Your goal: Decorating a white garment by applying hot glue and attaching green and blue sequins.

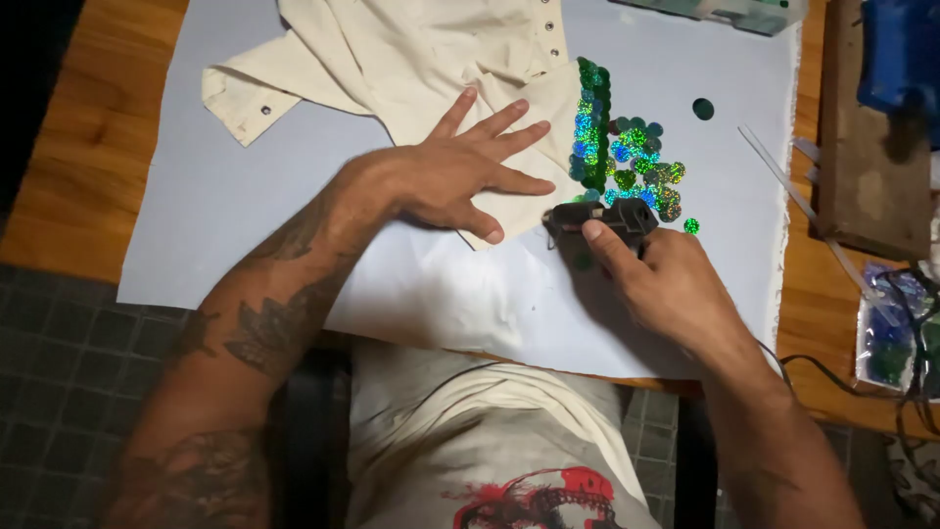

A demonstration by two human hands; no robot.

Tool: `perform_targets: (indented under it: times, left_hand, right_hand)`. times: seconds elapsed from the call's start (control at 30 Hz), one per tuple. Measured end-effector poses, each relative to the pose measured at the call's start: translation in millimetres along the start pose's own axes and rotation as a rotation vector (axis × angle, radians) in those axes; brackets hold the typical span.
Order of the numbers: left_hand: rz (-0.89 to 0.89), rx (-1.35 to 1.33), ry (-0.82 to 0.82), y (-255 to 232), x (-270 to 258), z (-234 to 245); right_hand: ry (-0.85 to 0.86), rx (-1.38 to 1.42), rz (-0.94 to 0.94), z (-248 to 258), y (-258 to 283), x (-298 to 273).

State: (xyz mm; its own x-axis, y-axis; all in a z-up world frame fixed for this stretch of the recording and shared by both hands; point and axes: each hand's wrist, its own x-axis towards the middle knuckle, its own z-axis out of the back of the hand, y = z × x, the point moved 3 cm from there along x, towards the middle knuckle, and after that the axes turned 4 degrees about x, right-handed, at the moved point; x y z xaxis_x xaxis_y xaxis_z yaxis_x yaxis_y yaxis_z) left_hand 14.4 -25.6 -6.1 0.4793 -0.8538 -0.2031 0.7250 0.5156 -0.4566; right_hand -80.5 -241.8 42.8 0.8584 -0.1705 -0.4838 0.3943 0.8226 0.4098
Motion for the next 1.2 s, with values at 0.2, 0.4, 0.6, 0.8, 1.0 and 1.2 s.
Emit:
perform_targets:
  times: [0.2,0.4,0.6,0.8,1.0,1.2]
  left_hand:
    - [-0.014,0.017,-0.013,5.3,3.0,-4.8]
    - [-0.021,0.025,-0.043,2.4,0.7,-1.3]
    - [-0.009,-0.023,-0.278,-9.4,-10.3,5.7]
    - [-0.152,-0.357,-0.723,-82.6,-12.6,-20.4]
    - [0.001,-1.222,-0.720,-142.6,-11.4,-48.0]
    - [-0.099,-1.506,-0.934,-134.0,40.6,-120.9]
  right_hand:
    - [-0.004,-0.021,-0.028,1.4,8.2,-3.9]
    - [-0.053,-0.149,0.013,4.8,6.8,-13.3]
    - [-0.294,-0.070,0.289,2.2,-20.5,-21.5]
    - [-0.450,0.248,0.418,3.6,-20.2,-45.5]
    - [-0.405,0.388,0.710,-11.6,-21.0,-57.2]
    - [-0.349,-0.126,0.716,-23.2,-39.3,-35.1]
